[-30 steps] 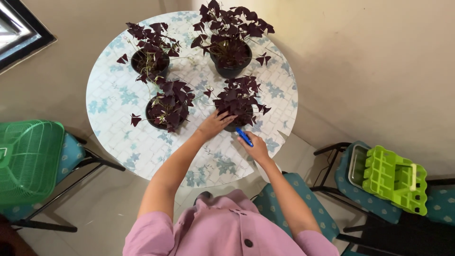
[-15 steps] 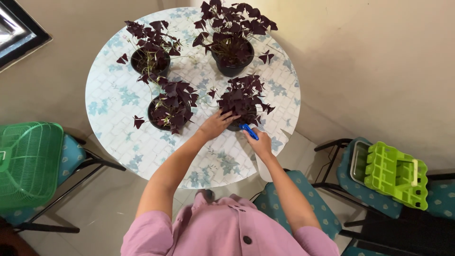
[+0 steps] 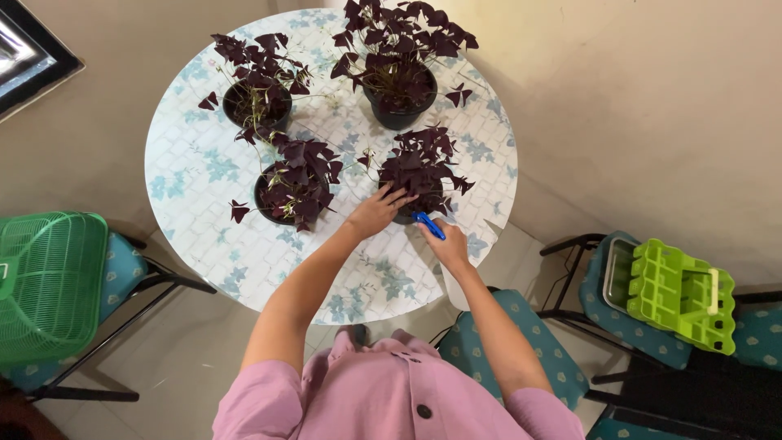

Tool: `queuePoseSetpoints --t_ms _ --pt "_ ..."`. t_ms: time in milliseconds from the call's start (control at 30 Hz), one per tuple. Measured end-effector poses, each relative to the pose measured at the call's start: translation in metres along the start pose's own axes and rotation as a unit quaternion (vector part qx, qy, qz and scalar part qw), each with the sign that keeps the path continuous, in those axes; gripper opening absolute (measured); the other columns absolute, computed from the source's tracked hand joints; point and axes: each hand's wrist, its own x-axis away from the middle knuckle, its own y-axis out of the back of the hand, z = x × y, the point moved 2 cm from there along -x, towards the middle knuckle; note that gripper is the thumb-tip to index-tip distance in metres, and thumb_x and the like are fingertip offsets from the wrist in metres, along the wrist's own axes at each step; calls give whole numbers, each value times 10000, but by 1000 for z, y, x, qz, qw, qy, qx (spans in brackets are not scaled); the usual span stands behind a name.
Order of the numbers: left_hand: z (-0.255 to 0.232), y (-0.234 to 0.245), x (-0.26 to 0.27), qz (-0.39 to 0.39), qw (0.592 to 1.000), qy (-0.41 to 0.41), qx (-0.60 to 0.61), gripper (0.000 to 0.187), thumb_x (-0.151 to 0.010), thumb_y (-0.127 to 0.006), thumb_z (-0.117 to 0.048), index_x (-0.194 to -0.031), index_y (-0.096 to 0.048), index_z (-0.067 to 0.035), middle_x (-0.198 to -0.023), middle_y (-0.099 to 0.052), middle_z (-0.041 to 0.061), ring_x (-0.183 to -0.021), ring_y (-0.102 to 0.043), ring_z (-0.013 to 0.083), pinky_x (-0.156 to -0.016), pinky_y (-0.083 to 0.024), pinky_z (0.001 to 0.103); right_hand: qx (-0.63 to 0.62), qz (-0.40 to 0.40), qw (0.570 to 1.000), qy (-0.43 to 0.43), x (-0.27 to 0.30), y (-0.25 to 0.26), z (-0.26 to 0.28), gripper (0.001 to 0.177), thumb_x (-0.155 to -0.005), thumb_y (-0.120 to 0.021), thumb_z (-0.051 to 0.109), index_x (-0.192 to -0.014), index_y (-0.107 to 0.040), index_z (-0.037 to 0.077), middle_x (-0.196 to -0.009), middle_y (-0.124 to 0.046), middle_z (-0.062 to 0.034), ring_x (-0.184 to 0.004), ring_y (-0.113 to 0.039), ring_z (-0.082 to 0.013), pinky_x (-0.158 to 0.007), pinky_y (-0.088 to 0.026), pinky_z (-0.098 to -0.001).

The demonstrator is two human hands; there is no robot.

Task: The person uses a spray bottle to mist the leaves and soil of several potted plants arranged on a round table. They move from one pot to the next, spraying each plant in turn while occasionally adjusting the pots with their other hand.

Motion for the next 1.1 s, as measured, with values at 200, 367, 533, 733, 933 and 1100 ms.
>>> queuePoseSetpoints --t_ms 200,367,533,733,933,1100 --pt "2 1 0 -22 1000 -1 5 280 -917 -697 -146 -1182 -724 -60 -1573 -485 60 -1470 -393 313 -1255 -233 612 -39 8 999 4 5 1 2 361 -895 -667 590 -1052 -729 271 -712 -702 -89 -780 -708 -321 -754 -541 -423" --pt "2 9 -1 -27 1000 1 4 270 -907 -726 -164 -1159 -733 -68 -1558 -502 57 -1464 -401 310 -1249 -247 610 -59 24 998 -3 4 -1 -3 432 -895 -673 606 -1146 -730 258 -748 -705 -116 -779 -700 -320 -765 -538 -430" --pt "1 -2 1 -38 999 6 9 277 -888 -767 -192 -1132 -741 -65 -1561 -495 68 -1458 -407 314 -1256 -235 624 -70 30 997 -2 4 0 -4 441 -897 -681 607 -1163 -731 259 -729 -697 -118 -748 -692 -301 -746 -534 -417" --pt "-1 -3 -1 -56 997 22 48 303 -847 -785 -259 -1071 -753 -57 -1572 -485 83 -1467 -403 332 -1243 -237 639 -74 28 997 0 8 4 2 435 -906 -681 598 -1166 -728 253 -716 -687 -122 -741 -691 -300 -736 -533 -412" --pt "1 15 -6 -81 996 17 41 200 -825 -798 -146 -996 -773 -46 -1516 -545 95 -1438 -438 334 -1231 -254 647 -72 20 997 13 10 5 4 403 -908 -675 578 -1112 -734 235 -687 -672 -144 -726 -689 -329 -718 -526 -427" --pt "-1 16 -4 -64 997 30 38 190 -817 -803 -129 -990 -780 -55 -1521 -541 92 -1437 -440 332 -1233 -251 646 -41 8 999 23 7 -1 -3 387 -901 -669 600 -1041 -732 244 -635 -646 -108 -682 -681 -322 -686 -527 -418"
